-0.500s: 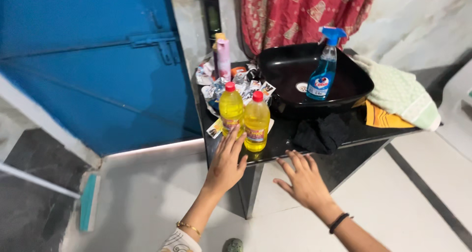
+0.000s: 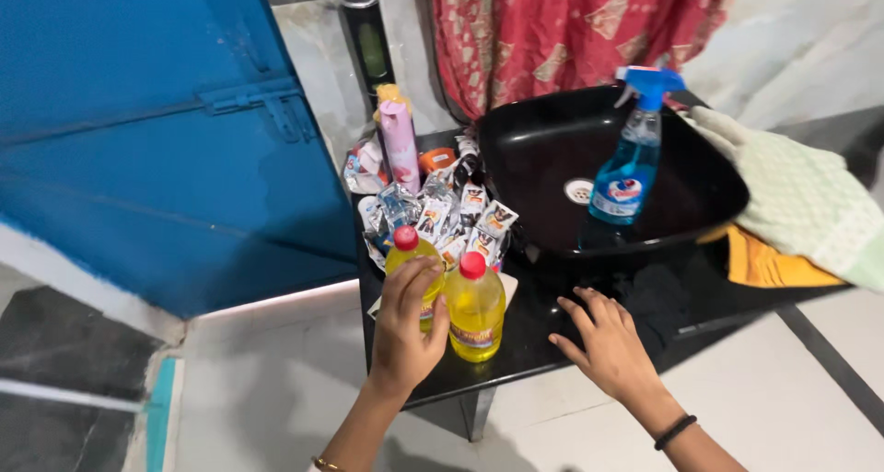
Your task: The person picks up multiple cleaning bottles and small packets from a counter, places the bottles onto a wall-mounted metal shelf, and then uses a blue spray bottle to apply cleaning liquid to a black sink.
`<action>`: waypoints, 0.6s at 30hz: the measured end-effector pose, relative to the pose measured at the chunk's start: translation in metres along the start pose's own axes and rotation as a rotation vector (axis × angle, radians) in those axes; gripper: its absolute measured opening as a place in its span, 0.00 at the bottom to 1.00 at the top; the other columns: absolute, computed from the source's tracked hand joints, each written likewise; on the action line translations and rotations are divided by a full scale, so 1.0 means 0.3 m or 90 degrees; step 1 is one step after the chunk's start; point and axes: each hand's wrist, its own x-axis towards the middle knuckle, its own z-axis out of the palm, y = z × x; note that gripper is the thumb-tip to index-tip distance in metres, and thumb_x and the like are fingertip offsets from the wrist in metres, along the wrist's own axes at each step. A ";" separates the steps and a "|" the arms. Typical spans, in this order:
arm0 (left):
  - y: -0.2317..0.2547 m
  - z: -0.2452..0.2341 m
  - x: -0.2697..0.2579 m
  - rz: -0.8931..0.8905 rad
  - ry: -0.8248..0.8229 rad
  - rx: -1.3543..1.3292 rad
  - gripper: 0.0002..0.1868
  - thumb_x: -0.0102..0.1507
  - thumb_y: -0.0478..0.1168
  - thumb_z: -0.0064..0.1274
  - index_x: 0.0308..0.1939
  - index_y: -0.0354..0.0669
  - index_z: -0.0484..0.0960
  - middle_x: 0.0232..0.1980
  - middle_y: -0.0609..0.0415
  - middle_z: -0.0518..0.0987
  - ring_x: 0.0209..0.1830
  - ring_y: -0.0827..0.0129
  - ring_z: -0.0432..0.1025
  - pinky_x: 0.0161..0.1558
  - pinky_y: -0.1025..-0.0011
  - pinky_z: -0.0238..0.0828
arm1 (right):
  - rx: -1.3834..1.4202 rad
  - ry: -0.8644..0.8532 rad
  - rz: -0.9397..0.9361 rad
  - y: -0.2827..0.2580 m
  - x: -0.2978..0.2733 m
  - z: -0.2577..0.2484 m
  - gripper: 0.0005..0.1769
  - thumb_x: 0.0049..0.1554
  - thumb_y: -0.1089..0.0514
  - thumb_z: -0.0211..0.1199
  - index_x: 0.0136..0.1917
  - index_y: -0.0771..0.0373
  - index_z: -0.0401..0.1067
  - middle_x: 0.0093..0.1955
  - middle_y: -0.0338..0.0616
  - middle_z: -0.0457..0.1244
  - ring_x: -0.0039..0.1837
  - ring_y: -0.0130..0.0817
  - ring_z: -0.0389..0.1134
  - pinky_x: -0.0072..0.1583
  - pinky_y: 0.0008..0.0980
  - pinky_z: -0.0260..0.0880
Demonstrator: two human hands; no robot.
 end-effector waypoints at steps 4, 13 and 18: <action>0.003 0.030 0.056 -0.046 0.053 0.072 0.26 0.60 0.27 0.56 0.62 0.36 0.71 0.63 0.43 0.74 0.67 0.47 0.68 0.68 0.55 0.65 | 0.070 0.001 -0.089 0.072 0.110 -0.001 0.30 0.54 0.43 0.63 0.65 0.59 0.69 0.69 0.50 0.58 0.72 0.50 0.57 0.71 0.50 0.54; 0.157 0.177 0.131 -0.162 0.106 0.291 0.23 0.59 0.27 0.53 0.59 0.35 0.73 0.63 0.43 0.73 0.67 0.46 0.67 0.68 0.54 0.63 | 0.215 -0.014 -0.328 0.203 0.318 -0.041 0.23 0.54 0.51 0.66 0.61 0.62 0.72 0.65 0.50 0.63 0.66 0.50 0.64 0.64 0.43 0.63; 0.245 0.249 0.130 -0.232 0.158 0.336 0.24 0.60 0.26 0.51 0.61 0.32 0.72 0.65 0.41 0.73 0.67 0.45 0.67 0.68 0.54 0.62 | 0.272 -0.096 -0.399 0.265 0.278 0.044 0.25 0.54 0.51 0.67 0.62 0.61 0.71 0.67 0.51 0.61 0.68 0.52 0.63 0.67 0.43 0.62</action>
